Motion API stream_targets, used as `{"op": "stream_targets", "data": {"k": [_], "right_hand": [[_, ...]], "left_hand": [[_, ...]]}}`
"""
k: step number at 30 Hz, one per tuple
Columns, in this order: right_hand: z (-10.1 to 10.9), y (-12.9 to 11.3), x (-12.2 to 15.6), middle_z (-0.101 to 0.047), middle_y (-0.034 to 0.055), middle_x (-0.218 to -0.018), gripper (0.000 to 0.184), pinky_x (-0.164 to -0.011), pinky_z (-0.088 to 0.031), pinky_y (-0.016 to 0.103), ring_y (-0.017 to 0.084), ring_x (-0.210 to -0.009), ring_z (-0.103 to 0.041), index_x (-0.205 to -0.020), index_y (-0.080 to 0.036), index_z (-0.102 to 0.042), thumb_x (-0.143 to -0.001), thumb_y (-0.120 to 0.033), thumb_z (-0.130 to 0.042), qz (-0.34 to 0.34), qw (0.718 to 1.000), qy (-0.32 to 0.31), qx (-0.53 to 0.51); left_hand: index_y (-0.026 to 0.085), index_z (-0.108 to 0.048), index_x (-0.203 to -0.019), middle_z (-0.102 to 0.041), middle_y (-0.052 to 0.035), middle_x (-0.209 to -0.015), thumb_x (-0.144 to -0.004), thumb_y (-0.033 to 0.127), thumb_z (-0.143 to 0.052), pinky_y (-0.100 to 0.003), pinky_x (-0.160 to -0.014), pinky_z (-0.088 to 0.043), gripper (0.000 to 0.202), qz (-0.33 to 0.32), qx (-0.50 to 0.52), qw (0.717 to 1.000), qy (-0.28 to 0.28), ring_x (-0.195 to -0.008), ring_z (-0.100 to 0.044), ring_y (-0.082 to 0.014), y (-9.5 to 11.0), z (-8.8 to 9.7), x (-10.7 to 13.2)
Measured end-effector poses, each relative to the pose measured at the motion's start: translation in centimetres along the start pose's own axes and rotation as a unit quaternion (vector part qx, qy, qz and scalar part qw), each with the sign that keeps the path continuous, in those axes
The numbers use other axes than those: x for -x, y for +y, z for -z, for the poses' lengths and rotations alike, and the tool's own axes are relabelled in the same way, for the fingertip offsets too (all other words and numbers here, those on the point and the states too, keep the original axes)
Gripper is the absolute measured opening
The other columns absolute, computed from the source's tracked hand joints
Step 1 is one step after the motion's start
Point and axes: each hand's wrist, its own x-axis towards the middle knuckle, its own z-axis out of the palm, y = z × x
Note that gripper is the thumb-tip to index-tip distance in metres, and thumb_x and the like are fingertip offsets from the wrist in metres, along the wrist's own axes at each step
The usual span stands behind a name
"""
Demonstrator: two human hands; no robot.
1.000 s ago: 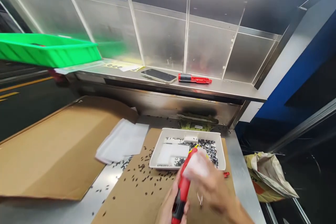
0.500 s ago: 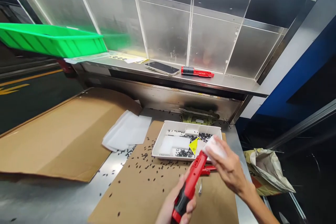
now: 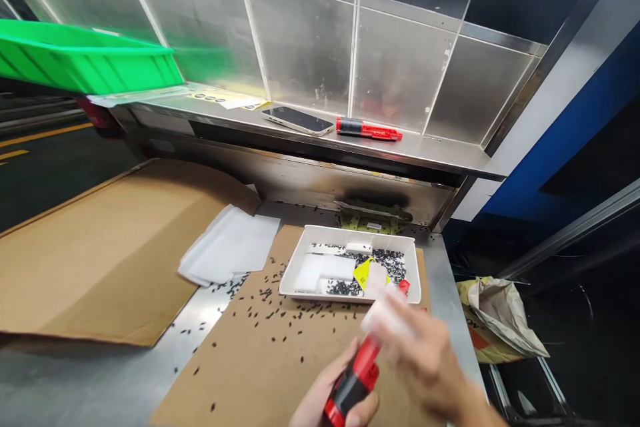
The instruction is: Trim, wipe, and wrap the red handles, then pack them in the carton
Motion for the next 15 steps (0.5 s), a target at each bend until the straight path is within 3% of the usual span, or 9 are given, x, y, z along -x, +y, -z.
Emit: {"op": "stream_targets", "data": {"k": [2,4,5,8,10,12,15], "right_hand": [[0.0,-0.2,-0.1,-0.065,0.0148,-0.126,0.041,-0.092,-0.057,0.031,0.021,-0.123,-0.058,-0.125,-0.019,-0.062,-0.101,-0.031,-0.031,0.035,0.999,-0.008,-0.022],[-0.1,-0.3,-0.2,-0.066,0.0117,-0.126,0.041,-0.093,-0.056,0.032,0.02,-0.123,-0.058,-0.125,-0.02,-0.062,-0.101,-0.025,-0.029,-0.019,1.0,0.002,0.003],[-0.1,-0.4,-0.1,-0.066,0.0108,-0.127,0.042,-0.094,-0.056,0.033,0.02,-0.124,-0.057,-0.127,-0.021,-0.061,-0.101,-0.023,-0.028,-0.046,0.999,0.006,0.009],[-0.3,-0.7,0.2,-0.064,0.012,-0.129,0.048,-0.094,-0.056,0.035,0.023,-0.125,-0.056,-0.131,-0.02,-0.058,-0.102,-0.033,-0.022,-0.001,0.999,-0.021,-0.043],[-0.4,-0.7,0.4,-0.064,0.0083,-0.129,0.043,-0.093,-0.057,0.031,0.02,-0.12,-0.06,-0.131,-0.025,-0.057,-0.102,-0.026,-0.026,-0.06,0.998,-0.022,-0.022],[-0.3,-0.4,0.6,-0.061,0.0083,-0.134,0.042,-0.094,-0.056,0.031,0.02,-0.122,-0.059,-0.134,-0.025,-0.054,-0.101,-0.023,-0.03,-0.092,0.995,-0.027,-0.007],[-0.3,0.0,1.0,-0.057,0.012,-0.138,0.043,-0.095,-0.056,0.033,0.023,-0.126,-0.056,-0.137,-0.021,-0.052,-0.1,-0.028,-0.032,-0.024,0.998,-0.051,-0.027]], "left_hand": [[0.01,-0.067,-0.068,-0.05,0.0009,-0.041,-0.082,0.057,-0.064,-0.01,-0.027,-0.014,0.049,-0.007,0.03,0.999,-0.015,-0.026,-0.04,-0.0027,-0.2,0.0,-0.1],[0.014,-0.072,-0.086,-0.055,-0.0003,-0.044,-0.074,0.059,-0.071,-0.01,-0.028,-0.015,0.047,-0.016,0.058,0.998,-0.034,-0.027,-0.04,-0.0033,-0.3,-0.1,-0.2],[0.014,-0.072,-0.086,-0.055,-0.0002,-0.044,-0.072,0.06,-0.073,-0.01,-0.028,-0.015,0.048,-0.01,0.065,0.997,-0.042,-0.026,-0.038,-0.003,-0.3,-0.2,-0.2],[0.009,-0.063,-0.058,-0.045,0.0043,-0.039,-0.076,0.054,-0.073,-0.01,-0.027,-0.014,0.049,0.029,0.084,0.995,-0.051,-0.024,-0.027,0.0012,0.0,0.1,-0.4],[0.012,-0.049,-0.044,-0.034,0.0077,-0.036,-0.08,0.053,-0.069,-0.009,-0.028,-0.015,0.058,0.06,0.091,0.993,-0.054,-0.023,-0.021,0.0026,0.3,0.5,-0.5],[0.014,-0.044,-0.042,-0.029,0.0089,-0.035,-0.082,0.054,-0.065,-0.01,-0.028,-0.013,0.06,0.079,0.085,0.992,-0.054,-0.023,-0.017,0.0015,0.4,0.9,-0.7],[0.015,-0.043,-0.042,-0.028,0.0093,-0.034,-0.083,0.054,-0.063,-0.011,-0.028,-0.012,0.06,0.08,0.074,0.993,-0.041,-0.022,-0.015,0.001,0.2,1.3,-0.9]]}}
